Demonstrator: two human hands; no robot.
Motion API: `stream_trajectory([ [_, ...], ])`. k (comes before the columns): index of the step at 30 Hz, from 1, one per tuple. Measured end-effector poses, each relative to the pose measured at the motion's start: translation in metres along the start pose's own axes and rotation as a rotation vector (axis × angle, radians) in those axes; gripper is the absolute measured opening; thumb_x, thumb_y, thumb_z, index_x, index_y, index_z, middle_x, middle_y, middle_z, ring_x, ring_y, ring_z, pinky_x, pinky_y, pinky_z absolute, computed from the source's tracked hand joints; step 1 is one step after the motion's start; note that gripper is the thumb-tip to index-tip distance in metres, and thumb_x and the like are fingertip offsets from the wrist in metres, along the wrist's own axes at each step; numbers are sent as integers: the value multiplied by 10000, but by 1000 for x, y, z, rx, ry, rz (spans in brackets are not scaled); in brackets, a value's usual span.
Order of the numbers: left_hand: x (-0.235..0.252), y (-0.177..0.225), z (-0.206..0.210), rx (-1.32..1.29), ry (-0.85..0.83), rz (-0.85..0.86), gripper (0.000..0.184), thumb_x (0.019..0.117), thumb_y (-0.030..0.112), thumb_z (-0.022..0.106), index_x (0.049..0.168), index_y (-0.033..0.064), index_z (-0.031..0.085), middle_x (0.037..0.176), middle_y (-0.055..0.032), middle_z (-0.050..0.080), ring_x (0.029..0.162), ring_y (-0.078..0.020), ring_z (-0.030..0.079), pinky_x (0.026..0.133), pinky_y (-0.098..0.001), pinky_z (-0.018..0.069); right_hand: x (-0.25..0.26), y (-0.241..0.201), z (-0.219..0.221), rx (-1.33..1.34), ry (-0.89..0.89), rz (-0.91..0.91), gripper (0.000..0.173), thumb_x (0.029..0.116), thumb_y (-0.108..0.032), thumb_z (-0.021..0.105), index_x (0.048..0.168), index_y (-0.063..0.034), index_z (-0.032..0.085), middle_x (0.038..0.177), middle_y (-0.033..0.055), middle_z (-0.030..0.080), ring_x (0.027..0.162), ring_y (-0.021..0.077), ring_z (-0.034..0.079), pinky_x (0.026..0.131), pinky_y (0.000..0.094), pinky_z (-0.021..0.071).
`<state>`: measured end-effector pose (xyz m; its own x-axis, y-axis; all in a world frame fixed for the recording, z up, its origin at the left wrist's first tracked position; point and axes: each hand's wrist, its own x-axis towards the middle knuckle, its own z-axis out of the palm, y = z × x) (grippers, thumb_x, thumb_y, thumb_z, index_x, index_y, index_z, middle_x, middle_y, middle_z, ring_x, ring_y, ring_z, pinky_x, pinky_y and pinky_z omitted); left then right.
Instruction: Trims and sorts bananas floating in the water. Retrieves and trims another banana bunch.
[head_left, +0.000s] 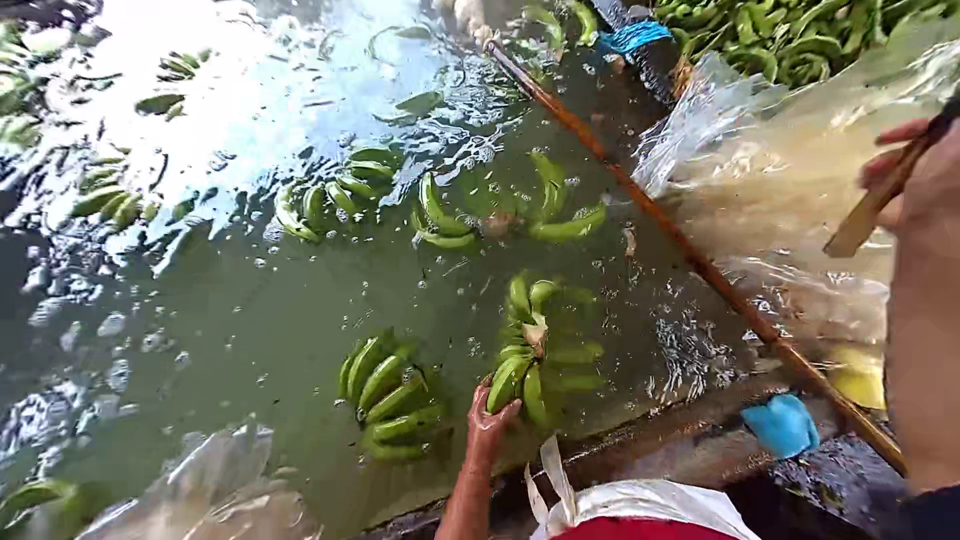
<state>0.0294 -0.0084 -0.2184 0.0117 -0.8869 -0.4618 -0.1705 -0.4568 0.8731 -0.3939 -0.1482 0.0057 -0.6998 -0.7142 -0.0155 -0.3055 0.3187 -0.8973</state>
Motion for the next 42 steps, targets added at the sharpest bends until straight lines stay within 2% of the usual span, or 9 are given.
stream_trajectory([
  [2, -4, 4, -2, -33, 4, -22, 528, 794, 67, 754, 1250, -142, 590, 1498, -259, 471, 1379, -242, 483, 1147, -346, 406, -63, 38, 56, -219, -419, 115, 483, 1150, -333, 178, 1404, 33, 363, 918, 104, 543, 692, 166, 563, 673, 341, 521],
  [5, -10, 21, -1, -82, 16, -35, 650, 805, 65, 735, 1394, -103, 519, 1483, -222, 511, 1326, -186, 538, 1116, -310, 435, -117, 94, 132, -486, -891, 71, 400, 1124, -198, 380, 1296, 118, 555, 1119, 332, 643, 1048, 448, 642, 953, 588, 480],
  [13, -7, 74, 8, -63, 114, -38, 579, 815, 30, 756, 1339, -117, 561, 1463, -237, 531, 1314, -177, 554, 1103, -291, 444, -149, 96, 211, -750, -956, -232, 395, 1127, -217, 362, 1232, 65, 617, 1191, 303, 662, 1136, 488, 642, 921, 657, 489],
  [18, 16, 97, 26, 24, 163, -115, 608, 860, 95, 799, 1378, -98, 545, 1323, -250, 621, 1222, -232, 614, 1067, -345, 479, -158, 97, 209, -727, -997, -3, 426, 1134, -238, 321, 1302, 76, 556, 1198, 341, 637, 1154, 514, 620, 939, 663, 475],
  [22, 32, 93, 49, 95, 111, -92, 648, 846, 134, 820, 1396, -67, 545, 1440, -256, 547, 1336, -301, 540, 1135, -426, 424, -158, 119, 194, -557, -980, 234, 455, 1138, -223, 307, 1376, 98, 525, 1268, 357, 608, 1214, 479, 596, 1037, 611, 438],
  [26, 45, 72, 52, 282, 29, 78, 650, 827, 146, 838, 1372, -80, 567, 1470, -252, 535, 1379, -358, 510, 1166, -493, 389, -154, 133, 188, -159, -902, 738, 343, 1143, -344, 312, 1046, -105, 538, 660, -21, 420, 497, 75, 395, 470, 226, 379],
  [30, 46, 50, 41, 340, 13, 223, 457, 789, 144, 860, 1118, -125, 691, 1441, -269, 562, 1371, -383, 529, 1168, -485, 396, -156, 138, 132, 247, -967, 979, 407, 1144, -295, 178, 837, -176, 418, 532, -95, 361, 404, 20, 334, 401, 164, 314],
  [37, 13, 43, 68, 433, -175, 362, 441, 820, 185, 824, 1090, -139, 697, 1460, -330, 513, 1432, -501, 410, 1201, -533, 331, -135, 141, 132, 39, -797, 844, 462, 1150, -353, 184, 1353, -93, 507, 828, -3, 687, 459, 12, 429, 443, 165, 357],
  [42, -5, 24, 73, 304, -233, 531, 200, 916, 22, 654, 1031, -120, 734, 1278, -305, 659, 1263, -465, 601, 1114, -509, 455, -139, 154, 128, 5, -748, 916, 368, 1148, -312, 277, 1314, -93, 523, 800, -14, 574, 476, 32, 422, 439, 176, 375],
])
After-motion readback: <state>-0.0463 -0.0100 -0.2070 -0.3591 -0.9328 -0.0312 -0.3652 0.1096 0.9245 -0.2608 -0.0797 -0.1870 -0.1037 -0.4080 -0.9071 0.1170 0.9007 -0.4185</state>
